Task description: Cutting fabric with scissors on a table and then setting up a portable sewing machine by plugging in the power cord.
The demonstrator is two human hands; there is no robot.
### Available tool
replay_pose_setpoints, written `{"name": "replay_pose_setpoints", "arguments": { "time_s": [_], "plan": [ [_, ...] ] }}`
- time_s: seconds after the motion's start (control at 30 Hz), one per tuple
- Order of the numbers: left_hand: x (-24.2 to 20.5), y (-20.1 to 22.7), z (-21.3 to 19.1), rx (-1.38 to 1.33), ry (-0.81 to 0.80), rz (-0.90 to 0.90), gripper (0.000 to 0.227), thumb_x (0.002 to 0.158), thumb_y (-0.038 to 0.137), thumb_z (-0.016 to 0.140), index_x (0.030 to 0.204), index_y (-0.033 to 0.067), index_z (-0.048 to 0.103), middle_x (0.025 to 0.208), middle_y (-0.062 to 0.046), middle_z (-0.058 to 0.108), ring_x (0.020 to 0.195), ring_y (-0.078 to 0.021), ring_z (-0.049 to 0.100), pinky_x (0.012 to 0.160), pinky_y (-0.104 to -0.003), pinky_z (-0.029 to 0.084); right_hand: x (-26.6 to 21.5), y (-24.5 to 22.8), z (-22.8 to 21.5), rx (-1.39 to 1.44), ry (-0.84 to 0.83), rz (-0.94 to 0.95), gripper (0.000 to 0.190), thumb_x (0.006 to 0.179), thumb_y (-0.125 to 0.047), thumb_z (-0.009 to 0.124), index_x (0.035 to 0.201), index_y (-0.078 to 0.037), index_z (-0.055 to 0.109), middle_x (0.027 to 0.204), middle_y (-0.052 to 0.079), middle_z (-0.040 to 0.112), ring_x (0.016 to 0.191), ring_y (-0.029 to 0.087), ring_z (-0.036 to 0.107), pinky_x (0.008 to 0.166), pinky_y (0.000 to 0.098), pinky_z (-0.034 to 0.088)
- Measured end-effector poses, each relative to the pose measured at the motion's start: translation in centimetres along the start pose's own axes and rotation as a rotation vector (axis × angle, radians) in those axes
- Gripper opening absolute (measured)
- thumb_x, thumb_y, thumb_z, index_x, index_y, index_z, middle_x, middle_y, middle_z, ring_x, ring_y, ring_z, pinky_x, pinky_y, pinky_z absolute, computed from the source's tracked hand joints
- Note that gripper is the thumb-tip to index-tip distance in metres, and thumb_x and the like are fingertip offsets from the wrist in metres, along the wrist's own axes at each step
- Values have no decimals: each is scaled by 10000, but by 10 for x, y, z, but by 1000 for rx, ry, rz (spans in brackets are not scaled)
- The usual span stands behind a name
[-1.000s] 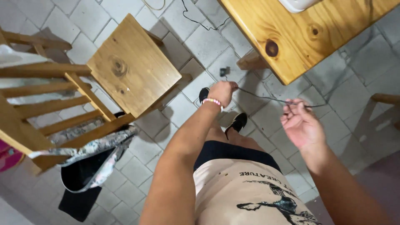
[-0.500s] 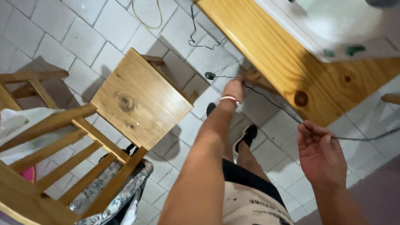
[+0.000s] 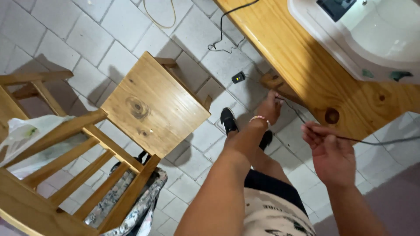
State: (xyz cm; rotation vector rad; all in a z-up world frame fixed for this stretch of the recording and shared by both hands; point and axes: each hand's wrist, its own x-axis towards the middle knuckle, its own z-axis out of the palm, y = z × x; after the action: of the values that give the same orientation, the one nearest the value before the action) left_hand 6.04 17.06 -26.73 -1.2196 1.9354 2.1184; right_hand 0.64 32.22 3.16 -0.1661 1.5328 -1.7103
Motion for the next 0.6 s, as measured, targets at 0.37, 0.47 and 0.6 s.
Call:
{"name": "replay_pose_setpoints", "arguments": {
  "time_s": [0.37,0.47,0.6],
  "plan": [
    [-45,75,-54,766,-419,-70,635,1027,6,580,1630,185,675,1318,-218,857,1217,-393,843,975,-502,693,-32,-35,-34,-106,12,27,220,1300,-59,548,1366,58,722,1579,330,754,1479,509,793,1228,520,720],
    [-48,116,-78,891,-395,131,551,1006,-15,588,1508,174,718,1188,-213,877,1084,-439,865,815,-562,688,-31,-63,-36,-140,-18,-8,159,1271,-162,648,1313,-40,741,1539,257,793,1439,496,833,1177,531,759],
    [-42,174,-97,1028,-463,152,797,897,-244,591,1559,176,733,1094,-170,859,975,-390,852,751,-517,686,-15,-67,-46,-117,-204,-158,237,1295,-168,592,1382,18,711,1575,295,765,1418,418,837,1222,478,756]
  ]
}}
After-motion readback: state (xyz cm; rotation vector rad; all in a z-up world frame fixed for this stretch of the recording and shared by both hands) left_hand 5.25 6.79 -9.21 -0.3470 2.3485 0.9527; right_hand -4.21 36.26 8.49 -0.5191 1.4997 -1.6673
